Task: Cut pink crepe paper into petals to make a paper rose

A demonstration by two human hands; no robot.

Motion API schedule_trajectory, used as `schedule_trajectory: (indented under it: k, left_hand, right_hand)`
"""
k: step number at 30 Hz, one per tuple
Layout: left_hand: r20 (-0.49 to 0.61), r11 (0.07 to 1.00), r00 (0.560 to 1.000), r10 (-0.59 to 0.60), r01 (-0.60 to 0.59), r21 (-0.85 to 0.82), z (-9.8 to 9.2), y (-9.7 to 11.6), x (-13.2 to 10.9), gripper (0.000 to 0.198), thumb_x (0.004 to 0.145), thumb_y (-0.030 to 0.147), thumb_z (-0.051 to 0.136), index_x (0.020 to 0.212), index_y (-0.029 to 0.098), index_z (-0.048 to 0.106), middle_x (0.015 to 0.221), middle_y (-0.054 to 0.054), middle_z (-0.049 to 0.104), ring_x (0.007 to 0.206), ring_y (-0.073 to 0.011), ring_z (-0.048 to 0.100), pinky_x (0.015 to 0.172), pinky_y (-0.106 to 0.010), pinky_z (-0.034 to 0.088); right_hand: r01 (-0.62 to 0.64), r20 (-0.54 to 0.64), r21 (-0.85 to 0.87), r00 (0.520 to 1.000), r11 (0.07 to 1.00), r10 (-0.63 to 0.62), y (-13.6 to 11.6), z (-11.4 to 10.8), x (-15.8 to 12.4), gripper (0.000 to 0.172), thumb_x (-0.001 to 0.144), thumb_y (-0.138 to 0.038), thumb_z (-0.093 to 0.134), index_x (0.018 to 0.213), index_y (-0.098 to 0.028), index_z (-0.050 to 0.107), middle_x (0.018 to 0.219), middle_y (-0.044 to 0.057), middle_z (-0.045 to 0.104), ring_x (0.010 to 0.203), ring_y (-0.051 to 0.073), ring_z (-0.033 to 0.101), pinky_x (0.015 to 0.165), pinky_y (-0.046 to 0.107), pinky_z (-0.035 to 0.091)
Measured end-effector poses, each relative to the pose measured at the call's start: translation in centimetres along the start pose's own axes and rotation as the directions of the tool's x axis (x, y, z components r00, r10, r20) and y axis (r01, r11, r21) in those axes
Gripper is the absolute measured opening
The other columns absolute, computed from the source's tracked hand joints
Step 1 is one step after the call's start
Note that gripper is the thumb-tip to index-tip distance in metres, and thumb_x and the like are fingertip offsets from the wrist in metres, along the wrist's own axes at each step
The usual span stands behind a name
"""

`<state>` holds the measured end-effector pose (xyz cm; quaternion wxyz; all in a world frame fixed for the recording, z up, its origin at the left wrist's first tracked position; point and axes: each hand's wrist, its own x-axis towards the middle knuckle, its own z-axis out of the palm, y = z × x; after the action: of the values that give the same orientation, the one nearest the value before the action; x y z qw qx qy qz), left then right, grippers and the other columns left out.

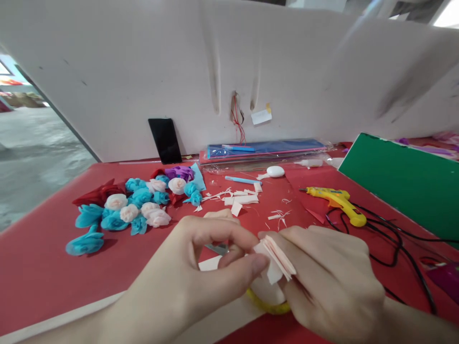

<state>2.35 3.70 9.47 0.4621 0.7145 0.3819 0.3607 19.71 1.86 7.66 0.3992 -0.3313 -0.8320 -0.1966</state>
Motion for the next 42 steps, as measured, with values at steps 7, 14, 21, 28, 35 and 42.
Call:
schedule_trajectory:
  k: [7,14,21,28,35,42]
  left_hand:
    - [0.013,1.000,1.000,-0.017,0.017,0.004,0.08,0.04,0.21,0.014,0.072,0.026,0.064,0.059,0.020,0.066,0.054,0.004,0.058,0.049,-0.0084,0.049,0.045,-0.015,0.040]
    - [0.067,0.997,0.997,-0.022,0.027,-0.075,-0.35,-0.22,-0.04,0.022,0.081,0.029,0.058,0.062,0.022,0.066,0.061,0.006,0.063,0.059,-0.0077,0.056,0.055,-0.012,0.044]
    - [-0.033,0.996,0.997,0.076,-0.075,0.048,-0.43,0.02,0.12,0.013,0.080,0.029,0.060,0.070,0.024,0.067,0.060,0.006,0.056,0.057,-0.0085,0.049,0.052,-0.016,0.038]
    - [0.016,0.972,0.972,0.234,-0.234,0.009,-0.59,-0.52,0.24,0.004,0.077,0.027,0.065,0.080,0.025,0.063,0.078,0.004,0.056,0.076,-0.0114,0.053,0.070,-0.020,0.043]
    - [0.025,0.953,0.954,0.298,-0.296,-0.068,-0.25,-0.37,0.08,0.011,0.073,0.021,0.069,0.083,0.026,0.066,0.087,0.003,0.062,0.088,-0.0134,0.055,0.080,-0.021,0.047]
    - [0.010,0.944,0.945,0.327,-0.326,-0.040,-0.19,-0.16,-0.04,0.013,0.073,0.016,0.068,0.081,0.027,0.068,0.085,0.002,0.066,0.086,-0.0142,0.057,0.078,-0.021,0.049]
  right_hand:
    - [0.008,0.021,0.006,1.000,1.000,-0.008,0.01,0.06,-0.09,0.028,0.086,-0.012,0.046,0.059,-0.017,0.055,0.053,0.001,0.056,0.046,0.012,0.049,0.049,0.029,0.037]
    - [-0.088,0.053,0.191,0.995,0.978,0.080,-0.06,0.32,-0.28,0.022,0.081,-0.006,0.045,0.064,-0.015,0.056,0.054,-0.001,0.051,0.047,0.011,0.046,0.046,0.028,0.031]
    - [-0.322,0.230,0.388,0.941,0.864,0.247,-0.22,-0.03,-0.09,0.023,0.078,-0.004,0.042,0.060,-0.013,0.054,0.053,-0.003,0.048,0.045,0.006,0.041,0.043,0.022,0.028]
    - [-0.565,0.424,0.547,0.823,0.618,0.377,-0.63,-0.56,0.32,0.032,0.085,-0.018,0.045,0.053,-0.015,0.043,0.050,-0.003,0.043,0.044,0.005,0.040,0.039,0.017,0.028]
    - [-0.579,0.474,0.567,0.811,0.586,0.344,-0.67,-0.24,0.19,0.029,0.086,-0.017,0.042,0.059,-0.014,0.051,0.053,-0.003,0.043,0.046,0.005,0.039,0.041,0.018,0.030]
    - [-0.395,0.278,0.577,0.918,0.715,0.283,-0.68,-0.35,0.13,0.020,0.079,-0.006,0.046,0.063,-0.011,0.059,0.055,-0.001,0.052,0.049,0.006,0.045,0.047,0.017,0.036]
